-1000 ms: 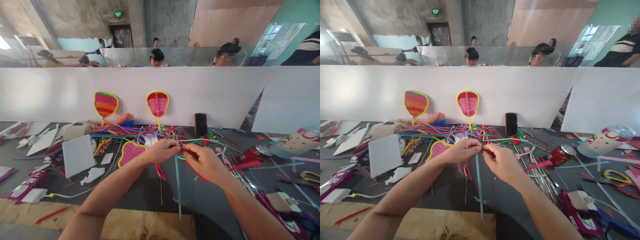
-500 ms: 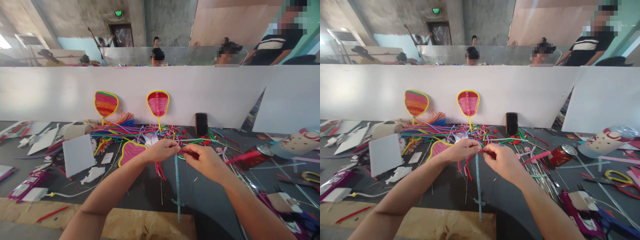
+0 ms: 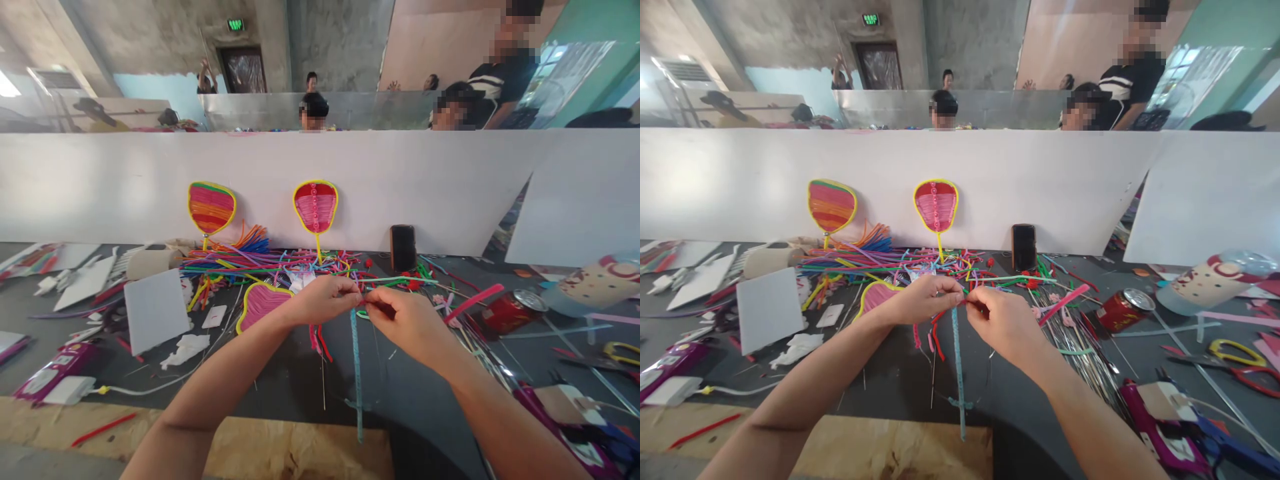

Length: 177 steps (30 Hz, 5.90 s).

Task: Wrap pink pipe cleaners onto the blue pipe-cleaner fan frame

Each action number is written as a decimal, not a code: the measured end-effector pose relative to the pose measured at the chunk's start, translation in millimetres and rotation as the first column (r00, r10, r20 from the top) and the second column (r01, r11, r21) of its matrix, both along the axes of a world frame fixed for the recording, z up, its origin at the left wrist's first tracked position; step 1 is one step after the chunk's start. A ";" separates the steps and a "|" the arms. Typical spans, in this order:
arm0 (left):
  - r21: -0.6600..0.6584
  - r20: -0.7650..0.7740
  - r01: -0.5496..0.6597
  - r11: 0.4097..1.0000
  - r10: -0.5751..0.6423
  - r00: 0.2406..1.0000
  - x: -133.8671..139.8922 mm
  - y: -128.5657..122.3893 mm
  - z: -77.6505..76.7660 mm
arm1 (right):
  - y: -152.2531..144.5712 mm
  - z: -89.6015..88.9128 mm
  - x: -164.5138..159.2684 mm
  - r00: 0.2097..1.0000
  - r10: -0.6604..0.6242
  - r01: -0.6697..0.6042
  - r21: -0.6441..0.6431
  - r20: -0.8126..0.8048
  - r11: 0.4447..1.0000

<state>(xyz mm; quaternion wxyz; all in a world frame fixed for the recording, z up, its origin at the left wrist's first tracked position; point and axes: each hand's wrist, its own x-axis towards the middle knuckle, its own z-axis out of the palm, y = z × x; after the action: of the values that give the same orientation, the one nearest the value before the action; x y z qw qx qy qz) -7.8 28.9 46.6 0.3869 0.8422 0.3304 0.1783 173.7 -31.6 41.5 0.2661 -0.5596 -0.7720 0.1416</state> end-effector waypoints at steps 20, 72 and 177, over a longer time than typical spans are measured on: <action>-0.037 0.009 0.001 0.999 0.000 1.000 2.0 -3.6 0.3 | -0.2 -2.3 0.2 0.993 0.086 -0.096 0.146 0.074 0.985; 0.840 -0.259 0.029 0.543 0.353 0.899 4.1 -31.5 -4.1 | -16.7 -6.5 26.7 0.992 -0.038 0.012 0.211 0.120 0.977; 0.803 0.012 -0.176 0.569 0.281 0.960 -18.5 -37.2 -21.0 | -3.2 -81.4 22.7 0.522 -0.247 -0.343 -0.466 -0.817 0.816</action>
<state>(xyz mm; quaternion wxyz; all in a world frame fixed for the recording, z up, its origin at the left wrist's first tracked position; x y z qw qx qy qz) -26.3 -8.3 25.7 -0.0759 0.8846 0.3441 0.3056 196.5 -34.8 -39.9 0.4212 -0.4464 -0.4756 0.6302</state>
